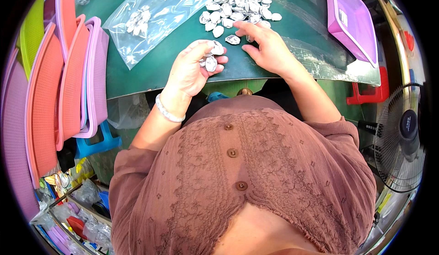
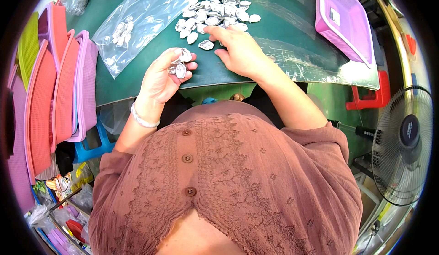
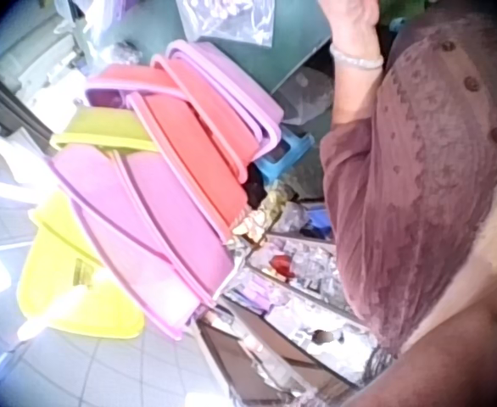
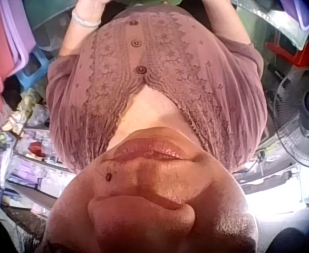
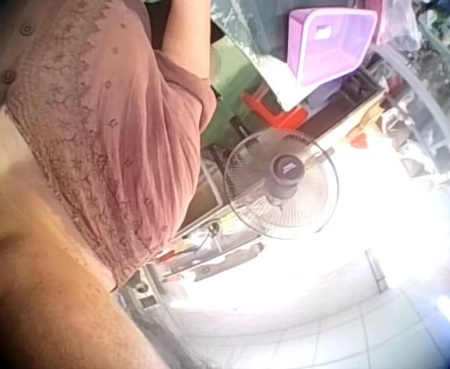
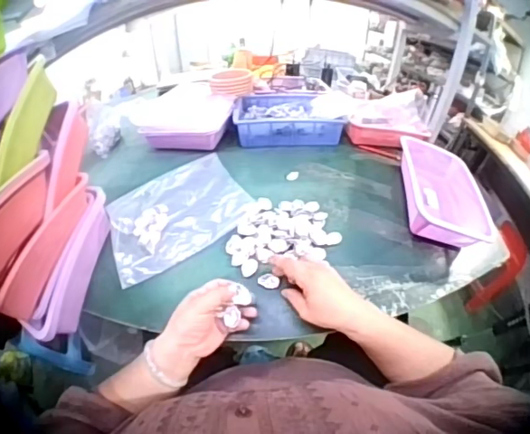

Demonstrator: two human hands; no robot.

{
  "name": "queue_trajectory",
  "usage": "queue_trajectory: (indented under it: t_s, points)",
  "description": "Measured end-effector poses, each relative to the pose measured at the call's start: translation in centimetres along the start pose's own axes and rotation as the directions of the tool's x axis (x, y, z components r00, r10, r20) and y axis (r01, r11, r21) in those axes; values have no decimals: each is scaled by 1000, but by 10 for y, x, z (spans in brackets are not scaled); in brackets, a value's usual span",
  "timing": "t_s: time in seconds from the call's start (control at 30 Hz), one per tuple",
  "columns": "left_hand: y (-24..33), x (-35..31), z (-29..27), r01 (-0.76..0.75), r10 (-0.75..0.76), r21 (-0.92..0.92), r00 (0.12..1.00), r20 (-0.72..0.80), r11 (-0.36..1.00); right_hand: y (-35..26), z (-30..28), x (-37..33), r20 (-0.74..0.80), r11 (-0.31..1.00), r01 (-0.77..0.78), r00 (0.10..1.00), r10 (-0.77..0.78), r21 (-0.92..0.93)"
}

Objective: The person picks up small silver-colored metal pieces from a table, inspects them by turning them over, and places them into a clear plastic bag. The person repeats this process, handling the pieces one at a time and occasionally gathering them into a pile before bagging them.

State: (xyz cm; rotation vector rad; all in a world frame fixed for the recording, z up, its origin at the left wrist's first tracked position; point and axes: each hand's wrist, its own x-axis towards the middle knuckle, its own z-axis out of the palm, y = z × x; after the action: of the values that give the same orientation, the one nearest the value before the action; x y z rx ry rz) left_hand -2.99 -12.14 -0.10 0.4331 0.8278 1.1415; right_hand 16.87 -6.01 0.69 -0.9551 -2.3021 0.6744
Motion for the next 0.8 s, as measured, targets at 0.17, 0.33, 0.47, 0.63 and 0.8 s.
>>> queue_trajectory:
  t_s: [0.17,0.33,0.47,0.63,0.8]
  points:
    - [0,1,-4,23,-21,-50,999,34,999,-2,7,5,-70,999,1,998,-4,-47]
    - [1,2,-4,45,-42,-71,998,43,996,-2,12,6,-66,982,34,997,-47,-186]
    - [3,1,0,54,-53,-75,999,12,996,-2,13,4,-96,990,17,995,-30,-137]
    - [0,3,-4,57,-52,-102,997,49,993,-8,10,2,-176,1000,-5,984,2,-18]
    - [2,3,0,58,-53,-100,998,45,993,-14,12,4,-271,993,117,957,-105,27]
